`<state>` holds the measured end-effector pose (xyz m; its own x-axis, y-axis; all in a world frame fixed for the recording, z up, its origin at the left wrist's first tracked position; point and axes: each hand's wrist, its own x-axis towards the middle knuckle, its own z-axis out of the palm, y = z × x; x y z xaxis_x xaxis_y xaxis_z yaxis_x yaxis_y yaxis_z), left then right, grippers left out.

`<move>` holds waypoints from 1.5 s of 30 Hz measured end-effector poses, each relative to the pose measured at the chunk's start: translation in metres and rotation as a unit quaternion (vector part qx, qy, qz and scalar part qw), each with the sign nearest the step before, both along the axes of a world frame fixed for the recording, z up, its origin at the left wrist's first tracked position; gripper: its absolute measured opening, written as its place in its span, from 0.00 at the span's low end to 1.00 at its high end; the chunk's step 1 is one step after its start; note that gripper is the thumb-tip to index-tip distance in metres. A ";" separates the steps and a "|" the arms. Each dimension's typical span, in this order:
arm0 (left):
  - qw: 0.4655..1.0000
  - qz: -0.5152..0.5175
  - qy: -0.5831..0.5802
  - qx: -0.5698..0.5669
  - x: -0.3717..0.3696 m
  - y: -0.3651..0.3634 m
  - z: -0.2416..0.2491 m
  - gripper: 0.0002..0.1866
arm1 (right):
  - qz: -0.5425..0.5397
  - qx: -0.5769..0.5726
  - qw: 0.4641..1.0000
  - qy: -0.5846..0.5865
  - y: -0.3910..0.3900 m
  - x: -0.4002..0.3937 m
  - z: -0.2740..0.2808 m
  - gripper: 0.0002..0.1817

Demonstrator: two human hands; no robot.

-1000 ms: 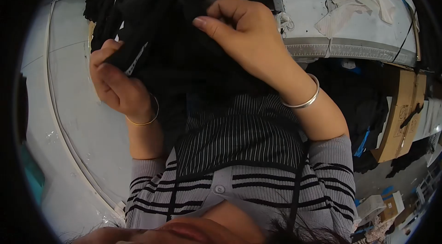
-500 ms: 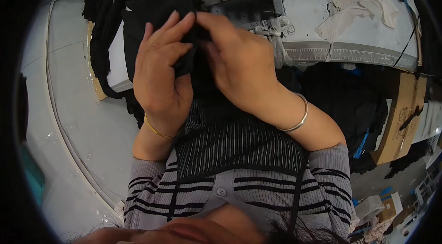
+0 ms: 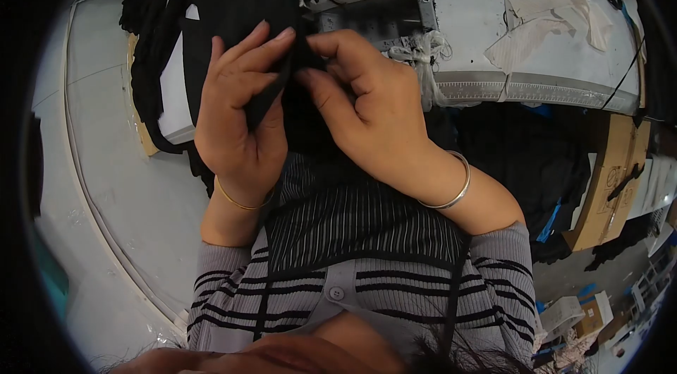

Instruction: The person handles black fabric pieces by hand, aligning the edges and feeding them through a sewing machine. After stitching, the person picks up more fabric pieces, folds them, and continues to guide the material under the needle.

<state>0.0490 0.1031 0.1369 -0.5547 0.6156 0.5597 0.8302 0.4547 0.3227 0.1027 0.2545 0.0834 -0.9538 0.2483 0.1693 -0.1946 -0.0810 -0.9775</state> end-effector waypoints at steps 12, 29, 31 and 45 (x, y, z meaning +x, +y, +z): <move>0.997 -0.052 -0.024 0.056 -0.030 -0.003 -0.005 0.02 | -0.012 0.009 1.000 0.009 -0.003 -0.007 -0.003 0.05; 0.959 0.277 0.032 -0.050 0.052 -0.100 0.017 0.20 | 0.020 0.301 0.948 0.103 0.008 0.067 0.015 0.06; 0.955 0.286 -0.059 0.039 0.067 -0.114 0.017 0.16 | 0.030 0.306 0.946 0.099 0.002 0.075 0.019 0.05; 0.953 0.180 -0.162 0.180 0.038 -0.108 0.011 0.05 | 0.038 0.169 0.985 -0.024 -0.028 0.087 0.024 0.06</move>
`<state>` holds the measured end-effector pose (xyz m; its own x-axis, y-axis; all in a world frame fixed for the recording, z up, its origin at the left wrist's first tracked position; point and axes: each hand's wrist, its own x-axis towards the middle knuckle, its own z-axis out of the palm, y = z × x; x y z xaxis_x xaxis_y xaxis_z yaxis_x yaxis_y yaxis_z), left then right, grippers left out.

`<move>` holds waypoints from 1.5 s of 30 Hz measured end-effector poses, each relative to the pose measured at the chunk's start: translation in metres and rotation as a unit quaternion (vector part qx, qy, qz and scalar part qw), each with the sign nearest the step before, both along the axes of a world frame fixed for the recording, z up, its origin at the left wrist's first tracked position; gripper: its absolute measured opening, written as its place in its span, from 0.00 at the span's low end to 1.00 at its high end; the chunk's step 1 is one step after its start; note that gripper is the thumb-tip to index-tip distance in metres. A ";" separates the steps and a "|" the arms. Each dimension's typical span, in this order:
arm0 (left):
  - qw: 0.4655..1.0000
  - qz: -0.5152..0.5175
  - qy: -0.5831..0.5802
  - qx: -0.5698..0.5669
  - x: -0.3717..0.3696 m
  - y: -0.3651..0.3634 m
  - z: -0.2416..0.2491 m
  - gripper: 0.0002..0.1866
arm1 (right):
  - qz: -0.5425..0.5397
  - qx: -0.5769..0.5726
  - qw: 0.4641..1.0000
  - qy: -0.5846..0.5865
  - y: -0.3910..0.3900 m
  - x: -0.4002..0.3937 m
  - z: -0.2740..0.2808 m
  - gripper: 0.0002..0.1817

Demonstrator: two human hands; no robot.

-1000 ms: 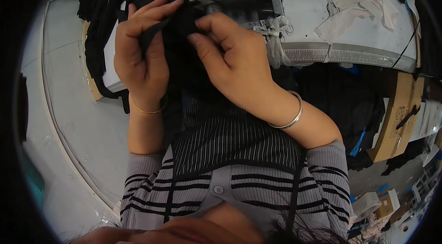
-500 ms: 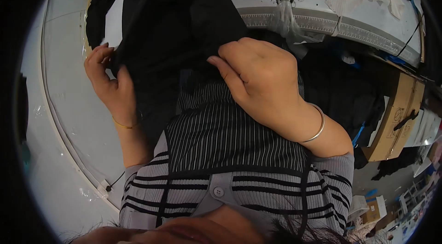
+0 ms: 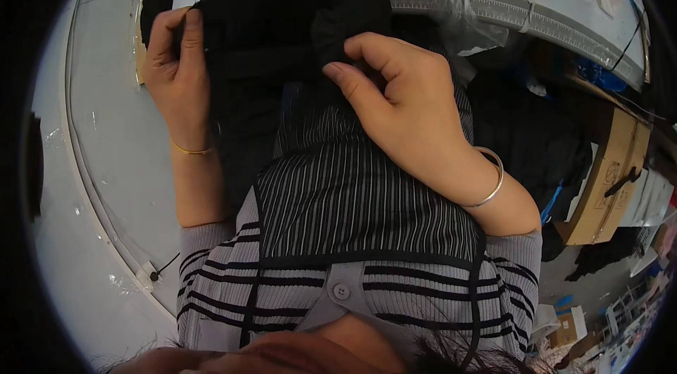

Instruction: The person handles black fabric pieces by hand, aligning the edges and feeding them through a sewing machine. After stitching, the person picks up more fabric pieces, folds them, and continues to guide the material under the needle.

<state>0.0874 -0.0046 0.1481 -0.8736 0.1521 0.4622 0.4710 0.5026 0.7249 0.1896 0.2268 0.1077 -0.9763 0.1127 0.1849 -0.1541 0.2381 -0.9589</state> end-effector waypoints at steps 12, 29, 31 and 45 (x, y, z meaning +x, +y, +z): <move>0.930 -0.055 0.281 -0.230 0.033 0.041 0.036 0.15 | 0.037 -0.038 0.997 -0.054 0.001 0.013 -0.001 0.07; 0.982 -0.158 0.043 -0.098 0.044 0.047 0.007 0.08 | 0.092 -0.120 0.988 0.037 0.008 0.002 0.002 0.20; 0.993 -0.105 0.052 -0.035 0.034 0.044 0.005 0.03 | 0.003 -0.023 0.995 0.101 0.009 -0.019 -0.006 0.26; 0.928 -0.195 0.317 -0.003 -0.023 0.029 0.021 0.12 | -0.174 0.126 0.913 0.348 0.035 -0.122 -0.020 0.16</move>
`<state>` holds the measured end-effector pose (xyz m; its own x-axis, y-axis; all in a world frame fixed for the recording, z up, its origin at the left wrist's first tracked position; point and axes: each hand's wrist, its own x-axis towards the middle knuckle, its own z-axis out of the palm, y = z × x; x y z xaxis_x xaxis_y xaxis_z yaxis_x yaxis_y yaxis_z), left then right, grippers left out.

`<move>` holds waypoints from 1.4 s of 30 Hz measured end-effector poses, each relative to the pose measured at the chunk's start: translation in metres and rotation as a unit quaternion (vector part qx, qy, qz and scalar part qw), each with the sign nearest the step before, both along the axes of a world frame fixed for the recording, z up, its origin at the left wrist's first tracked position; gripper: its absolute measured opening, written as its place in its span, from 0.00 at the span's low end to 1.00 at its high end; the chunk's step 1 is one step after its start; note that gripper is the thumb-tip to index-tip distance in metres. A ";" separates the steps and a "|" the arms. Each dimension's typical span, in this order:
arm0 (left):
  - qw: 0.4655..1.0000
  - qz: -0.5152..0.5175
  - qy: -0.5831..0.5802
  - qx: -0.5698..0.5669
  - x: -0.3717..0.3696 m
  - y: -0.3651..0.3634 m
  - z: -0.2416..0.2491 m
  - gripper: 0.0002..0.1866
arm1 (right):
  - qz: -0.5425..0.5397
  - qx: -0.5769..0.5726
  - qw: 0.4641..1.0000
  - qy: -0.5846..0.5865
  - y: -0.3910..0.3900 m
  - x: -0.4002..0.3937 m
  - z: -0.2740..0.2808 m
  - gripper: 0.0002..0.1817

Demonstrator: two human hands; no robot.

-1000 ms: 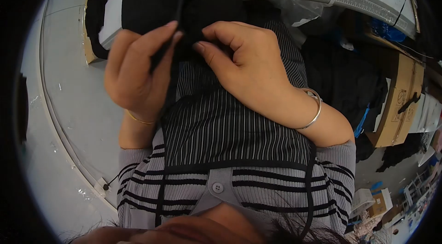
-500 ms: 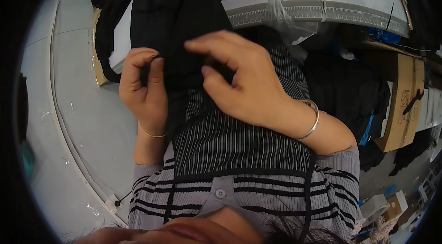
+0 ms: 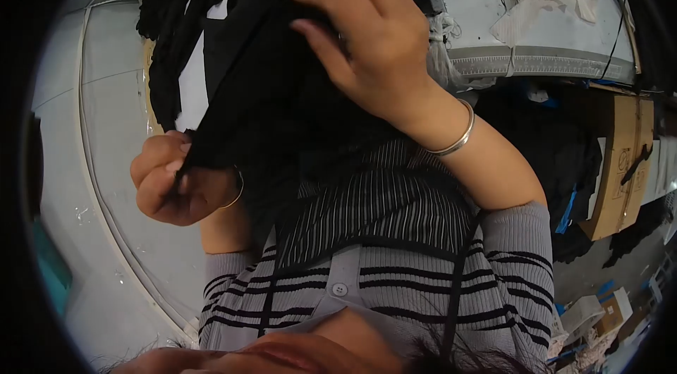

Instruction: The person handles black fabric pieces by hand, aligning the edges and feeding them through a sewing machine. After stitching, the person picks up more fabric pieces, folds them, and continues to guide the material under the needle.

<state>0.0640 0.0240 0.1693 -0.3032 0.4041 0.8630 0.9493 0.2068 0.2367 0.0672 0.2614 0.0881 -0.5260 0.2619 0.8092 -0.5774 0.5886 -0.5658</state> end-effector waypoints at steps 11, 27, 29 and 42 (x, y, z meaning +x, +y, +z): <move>0.995 -0.018 -0.040 -0.091 0.027 -0.007 0.004 0.12 | 0.062 0.138 0.987 0.053 0.004 -0.008 -0.001 0.13; 0.947 -0.105 -0.031 -0.303 0.039 0.018 0.018 0.13 | 0.135 0.189 0.971 -0.061 0.011 0.014 0.003 0.13; 0.951 -0.101 -0.018 -0.291 0.041 0.019 0.007 0.12 | 0.105 0.136 0.985 -0.027 0.006 0.015 -0.002 0.11; 0.961 -0.082 -0.030 -0.262 0.044 0.025 0.001 0.10 | 0.186 -0.367 0.869 -0.275 -0.014 0.022 0.017 0.09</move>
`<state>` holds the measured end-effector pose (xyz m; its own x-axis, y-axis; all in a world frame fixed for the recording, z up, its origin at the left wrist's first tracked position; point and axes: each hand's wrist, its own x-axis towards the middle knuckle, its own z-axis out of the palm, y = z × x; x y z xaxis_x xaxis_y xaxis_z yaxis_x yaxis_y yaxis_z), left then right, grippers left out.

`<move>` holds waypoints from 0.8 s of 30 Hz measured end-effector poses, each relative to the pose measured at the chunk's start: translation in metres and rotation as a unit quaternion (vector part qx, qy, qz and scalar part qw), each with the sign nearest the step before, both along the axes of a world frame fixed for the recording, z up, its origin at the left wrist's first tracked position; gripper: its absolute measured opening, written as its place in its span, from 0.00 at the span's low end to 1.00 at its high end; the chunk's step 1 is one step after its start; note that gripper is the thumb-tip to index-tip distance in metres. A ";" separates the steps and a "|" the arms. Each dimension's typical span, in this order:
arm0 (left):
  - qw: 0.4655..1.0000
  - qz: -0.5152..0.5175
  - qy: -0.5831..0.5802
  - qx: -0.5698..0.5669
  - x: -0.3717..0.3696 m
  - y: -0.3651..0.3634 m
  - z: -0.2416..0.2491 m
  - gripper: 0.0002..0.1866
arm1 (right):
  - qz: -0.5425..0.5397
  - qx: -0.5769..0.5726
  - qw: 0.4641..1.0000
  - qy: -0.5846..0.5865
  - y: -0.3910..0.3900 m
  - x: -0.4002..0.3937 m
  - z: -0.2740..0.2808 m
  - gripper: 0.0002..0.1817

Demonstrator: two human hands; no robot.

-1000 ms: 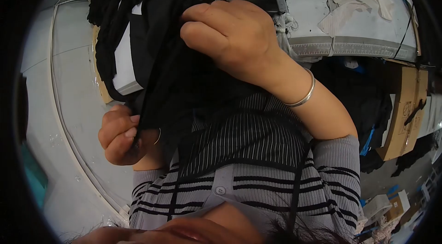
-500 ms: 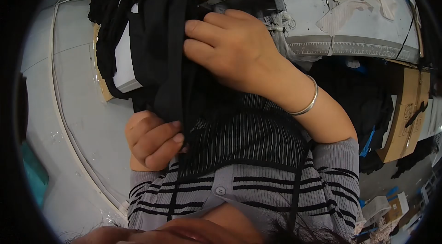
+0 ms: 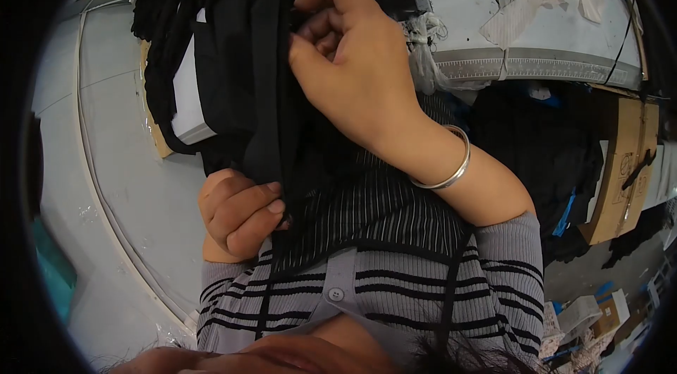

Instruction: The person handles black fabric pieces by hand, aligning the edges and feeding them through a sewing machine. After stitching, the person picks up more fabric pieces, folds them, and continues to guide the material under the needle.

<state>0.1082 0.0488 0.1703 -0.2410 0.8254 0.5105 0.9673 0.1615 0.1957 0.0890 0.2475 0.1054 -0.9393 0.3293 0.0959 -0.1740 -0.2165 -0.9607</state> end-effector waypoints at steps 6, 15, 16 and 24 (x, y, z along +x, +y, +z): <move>0.998 0.018 -0.053 0.002 -0.011 0.010 -0.025 0.16 | 0.145 -0.082 0.980 -0.106 0.013 0.003 0.006 0.11; 0.923 0.304 -0.227 0.071 -0.032 -0.003 -0.003 0.05 | 0.000 0.021 0.998 -0.052 0.009 -0.003 -0.011 0.13; 0.923 0.303 -0.228 0.069 -0.034 0.004 -0.002 0.05 | -0.001 0.019 0.998 -0.054 0.009 -0.003 -0.010 0.13; 0.903 0.177 -0.293 0.261 -0.056 0.004 -0.010 0.11 | 0.006 0.207 0.978 0.032 0.012 0.007 -0.008 0.26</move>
